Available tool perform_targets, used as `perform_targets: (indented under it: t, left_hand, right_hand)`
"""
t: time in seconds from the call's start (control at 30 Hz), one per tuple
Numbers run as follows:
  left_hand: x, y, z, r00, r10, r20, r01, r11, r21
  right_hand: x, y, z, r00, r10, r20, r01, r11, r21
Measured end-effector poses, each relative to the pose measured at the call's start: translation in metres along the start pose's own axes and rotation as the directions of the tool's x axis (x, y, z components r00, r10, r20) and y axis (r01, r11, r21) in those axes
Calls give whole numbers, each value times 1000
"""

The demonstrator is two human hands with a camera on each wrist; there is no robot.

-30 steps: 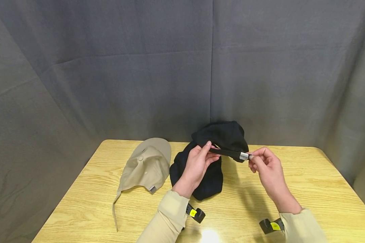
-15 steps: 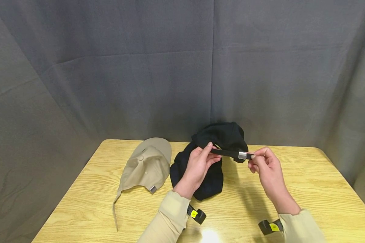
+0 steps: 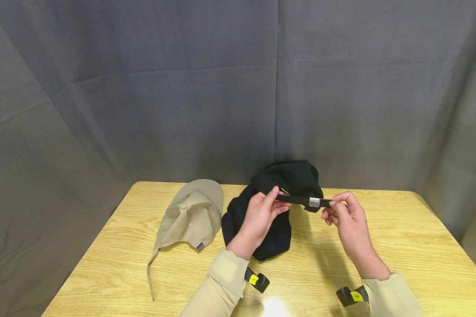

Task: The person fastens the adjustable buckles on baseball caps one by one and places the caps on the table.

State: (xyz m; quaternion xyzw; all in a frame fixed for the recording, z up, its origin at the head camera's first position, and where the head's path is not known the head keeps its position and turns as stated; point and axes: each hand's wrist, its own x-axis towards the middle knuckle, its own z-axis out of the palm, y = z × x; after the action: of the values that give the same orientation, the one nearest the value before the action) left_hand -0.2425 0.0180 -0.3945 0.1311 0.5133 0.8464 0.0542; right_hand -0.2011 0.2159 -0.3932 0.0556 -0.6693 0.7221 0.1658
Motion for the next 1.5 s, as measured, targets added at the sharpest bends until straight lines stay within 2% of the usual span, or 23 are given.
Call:
perform_targets:
  t: [0.5,0.73,1.13,1.5]
  left_hand:
    - [-1,-3,0,1000,-20,-1,20,1000,0]
    - [-1,-2,1,1000,-17,-25,16,999,-36]
    - [-3,-3,1,1000,-4,1,4,997,-81]
    - [-3,1,4,1000,-10,-22,7,993,-116]
  right_hand:
    - [-1,0,1,1000,-19,6,18,999,43]
    - [-1,-1,0,1000,-8,5,8,999,39]
    - [-3,0,-2,1000,7,0,-7,1000,28]
    - [-3,5,-5,997,69,17,-68,997,-21]
